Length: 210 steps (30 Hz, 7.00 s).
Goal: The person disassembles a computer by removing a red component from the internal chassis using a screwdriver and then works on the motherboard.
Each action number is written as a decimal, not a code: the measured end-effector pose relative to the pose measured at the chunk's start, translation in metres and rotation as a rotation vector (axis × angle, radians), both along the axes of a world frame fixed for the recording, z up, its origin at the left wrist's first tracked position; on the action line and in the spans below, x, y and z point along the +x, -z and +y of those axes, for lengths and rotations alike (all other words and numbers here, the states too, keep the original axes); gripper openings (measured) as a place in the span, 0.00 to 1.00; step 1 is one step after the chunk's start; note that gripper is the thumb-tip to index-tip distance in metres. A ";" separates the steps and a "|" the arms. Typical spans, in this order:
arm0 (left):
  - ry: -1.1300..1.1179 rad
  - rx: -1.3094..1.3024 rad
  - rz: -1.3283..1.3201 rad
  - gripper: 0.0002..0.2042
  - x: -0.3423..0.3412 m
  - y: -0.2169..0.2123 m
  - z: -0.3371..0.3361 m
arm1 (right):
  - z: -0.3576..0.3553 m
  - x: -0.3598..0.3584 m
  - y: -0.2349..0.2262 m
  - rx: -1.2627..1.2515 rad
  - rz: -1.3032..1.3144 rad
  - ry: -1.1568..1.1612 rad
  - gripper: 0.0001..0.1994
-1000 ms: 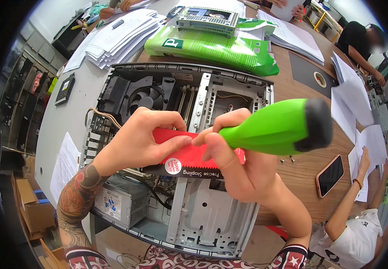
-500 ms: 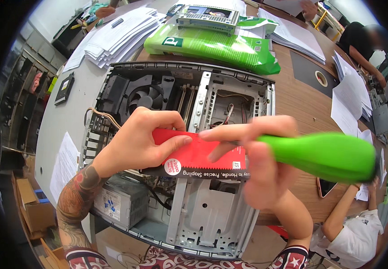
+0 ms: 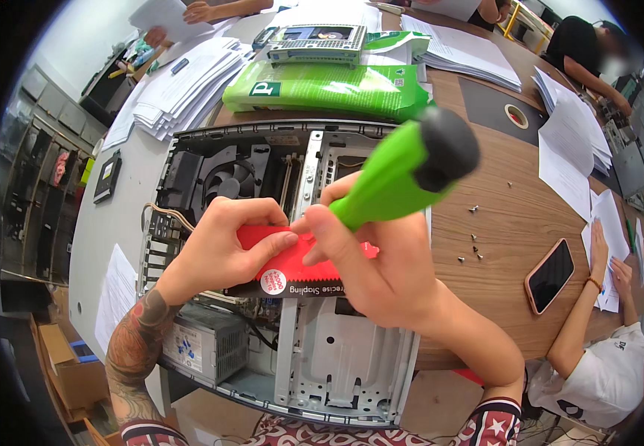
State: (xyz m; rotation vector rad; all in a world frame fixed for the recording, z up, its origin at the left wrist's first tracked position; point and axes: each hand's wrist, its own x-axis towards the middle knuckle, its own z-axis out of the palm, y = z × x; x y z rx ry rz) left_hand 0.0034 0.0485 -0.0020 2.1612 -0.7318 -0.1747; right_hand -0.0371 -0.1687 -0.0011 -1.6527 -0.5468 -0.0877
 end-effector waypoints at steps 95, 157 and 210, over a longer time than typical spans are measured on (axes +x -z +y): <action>0.114 -0.188 -0.160 0.04 0.010 0.003 0.014 | -0.005 -0.004 0.002 0.085 -0.279 0.133 0.10; 0.449 0.075 -0.195 0.20 0.008 -0.016 0.041 | -0.007 -0.004 0.009 0.213 -0.135 0.240 0.19; 0.034 0.278 -0.699 0.05 0.011 0.015 0.027 | -0.004 0.004 0.004 0.134 0.146 0.172 0.15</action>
